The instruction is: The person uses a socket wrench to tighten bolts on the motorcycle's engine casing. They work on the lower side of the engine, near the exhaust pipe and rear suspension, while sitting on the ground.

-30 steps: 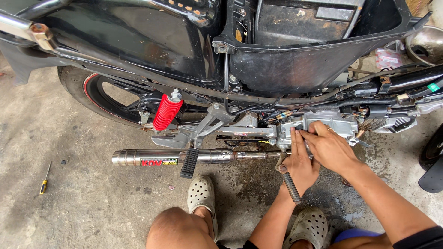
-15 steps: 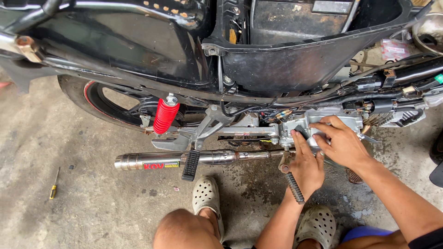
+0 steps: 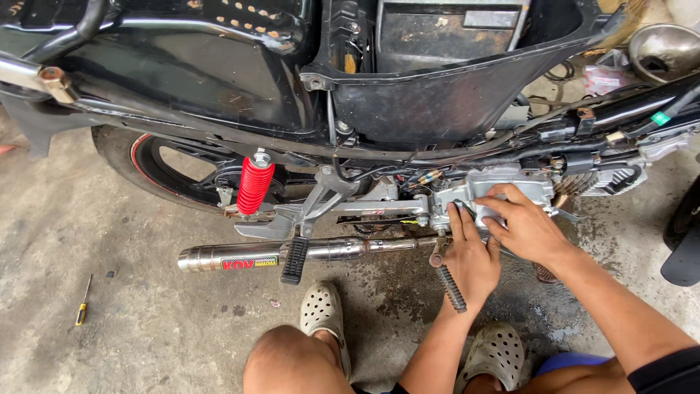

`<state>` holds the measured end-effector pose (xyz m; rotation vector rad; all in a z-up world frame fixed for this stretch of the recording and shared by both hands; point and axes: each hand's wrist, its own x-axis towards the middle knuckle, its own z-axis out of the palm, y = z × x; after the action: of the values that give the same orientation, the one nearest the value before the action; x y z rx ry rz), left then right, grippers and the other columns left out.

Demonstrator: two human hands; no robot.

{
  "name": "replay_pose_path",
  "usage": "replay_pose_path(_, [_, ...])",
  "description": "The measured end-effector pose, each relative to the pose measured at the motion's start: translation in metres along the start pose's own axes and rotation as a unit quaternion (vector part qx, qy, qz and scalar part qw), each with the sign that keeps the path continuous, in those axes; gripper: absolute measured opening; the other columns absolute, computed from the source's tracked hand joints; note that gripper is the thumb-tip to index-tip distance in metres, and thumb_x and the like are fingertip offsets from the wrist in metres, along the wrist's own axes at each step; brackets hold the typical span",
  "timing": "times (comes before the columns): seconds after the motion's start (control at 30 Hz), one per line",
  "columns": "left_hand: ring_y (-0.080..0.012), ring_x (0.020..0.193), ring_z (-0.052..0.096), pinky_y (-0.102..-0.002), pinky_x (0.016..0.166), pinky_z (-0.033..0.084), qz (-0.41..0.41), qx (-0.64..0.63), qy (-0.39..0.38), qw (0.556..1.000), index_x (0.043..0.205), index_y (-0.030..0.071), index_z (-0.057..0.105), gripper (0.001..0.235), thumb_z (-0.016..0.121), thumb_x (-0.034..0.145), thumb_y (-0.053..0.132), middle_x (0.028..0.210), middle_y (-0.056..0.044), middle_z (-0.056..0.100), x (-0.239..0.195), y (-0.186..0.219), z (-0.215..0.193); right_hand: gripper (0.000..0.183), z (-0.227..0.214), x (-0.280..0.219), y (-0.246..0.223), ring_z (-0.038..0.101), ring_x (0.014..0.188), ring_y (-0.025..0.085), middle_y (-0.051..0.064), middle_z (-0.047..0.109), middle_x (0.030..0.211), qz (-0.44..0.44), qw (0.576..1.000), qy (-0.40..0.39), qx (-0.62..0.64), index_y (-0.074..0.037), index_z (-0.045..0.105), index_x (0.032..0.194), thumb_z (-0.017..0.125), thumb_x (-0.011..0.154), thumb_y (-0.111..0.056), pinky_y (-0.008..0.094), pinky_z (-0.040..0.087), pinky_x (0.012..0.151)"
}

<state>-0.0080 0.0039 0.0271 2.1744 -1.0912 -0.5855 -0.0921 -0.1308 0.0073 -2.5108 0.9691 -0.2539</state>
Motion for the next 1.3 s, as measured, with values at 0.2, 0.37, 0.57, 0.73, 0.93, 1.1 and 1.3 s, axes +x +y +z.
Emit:
replay_pose_path(0.2, [-0.0494,0.082,0.071,-0.051,0.067,0.059,0.037,-0.116,0.039,0.992,0.152,-0.009,0.034,0.065,0.052,0.095,0.016,0.163,-0.030,0.026,0.003,-0.003,0.002,0.037,-0.002,0.002,-0.003,0.077,0.087,0.029,0.001,0.063,0.132,0.007,1.000,-0.009,-0.005,-0.021,0.074,0.123,0.071,0.087,-0.022,0.042,0.064,0.078])
replay_pose_path(0.37, [-0.0383,0.082,0.075,-0.040,0.066,0.062,0.067,-0.193,0.180,0.962,0.138,-0.001,0.059,0.054,0.066,0.090,0.022,0.146,-0.020,0.052,0.022,-0.037,0.038,0.041,-0.015,0.005,-0.020,0.077,0.094,0.031,0.001,0.065,0.126,-0.032,0.997,-0.032,-0.055,-0.021,0.074,0.126,0.067,0.086,-0.015,0.044,0.064,0.080])
replay_pose_path(0.57, [-0.0232,0.080,0.076,-0.029,0.060,0.065,0.113,-0.171,0.249,0.946,0.116,0.007,0.075,0.023,0.061,0.100,0.017,0.117,-0.007,0.064,0.015,-0.036,0.028,0.038,-0.008,0.006,-0.023,0.075,0.102,0.032,0.000,0.065,0.124,-0.069,0.987,-0.084,-0.119,-0.022,0.077,0.118,0.063,0.085,-0.008,0.044,0.065,0.085])
replay_pose_path(0.73, [-0.0184,0.078,0.073,-0.024,0.061,0.057,0.073,-0.292,0.275,0.913,0.105,0.016,0.071,0.018,0.053,0.104,0.019,0.102,0.001,0.066,0.019,-0.038,0.039,0.028,-0.016,0.010,-0.030,0.073,0.106,0.032,0.000,0.067,0.124,-0.070,0.994,-0.051,-0.073,-0.019,0.078,0.113,0.065,0.090,-0.013,0.044,0.064,0.086])
replay_pose_path(0.93, [-0.0233,0.079,0.071,-0.030,0.066,0.056,0.027,-0.383,0.263,0.885,0.109,0.009,0.063,0.016,0.054,0.106,0.022,0.093,-0.007,0.062,0.017,-0.032,0.033,0.019,-0.017,0.016,-0.033,0.077,0.095,0.026,0.003,0.078,0.104,-0.032,0.999,-0.017,0.039,-0.017,0.078,0.108,0.069,0.092,-0.015,0.038,0.063,0.079])
replay_pose_path(1.1, [-0.0208,0.067,0.072,-0.027,0.059,0.055,-0.015,-0.426,0.235,0.874,0.095,0.007,0.069,0.020,0.057,0.106,0.019,0.076,-0.009,0.065,0.031,-0.053,0.076,0.023,-0.010,0.019,-0.033,0.078,0.090,0.030,0.012,0.080,0.093,-0.024,0.997,-0.025,0.066,-0.017,0.075,0.115,0.068,0.094,-0.019,0.043,0.061,0.078])
replay_pose_path(1.3, [-0.0109,0.063,0.070,-0.020,0.055,0.057,-0.104,-0.546,0.208,0.805,0.096,0.003,0.068,0.009,0.062,0.102,0.007,0.074,-0.009,0.073,0.044,-0.069,0.121,0.021,-0.007,0.023,-0.040,0.079,0.092,0.032,0.012,0.081,0.094,0.009,0.993,-0.039,0.107,-0.016,0.074,0.111,0.070,0.091,-0.013,0.043,0.061,0.080])
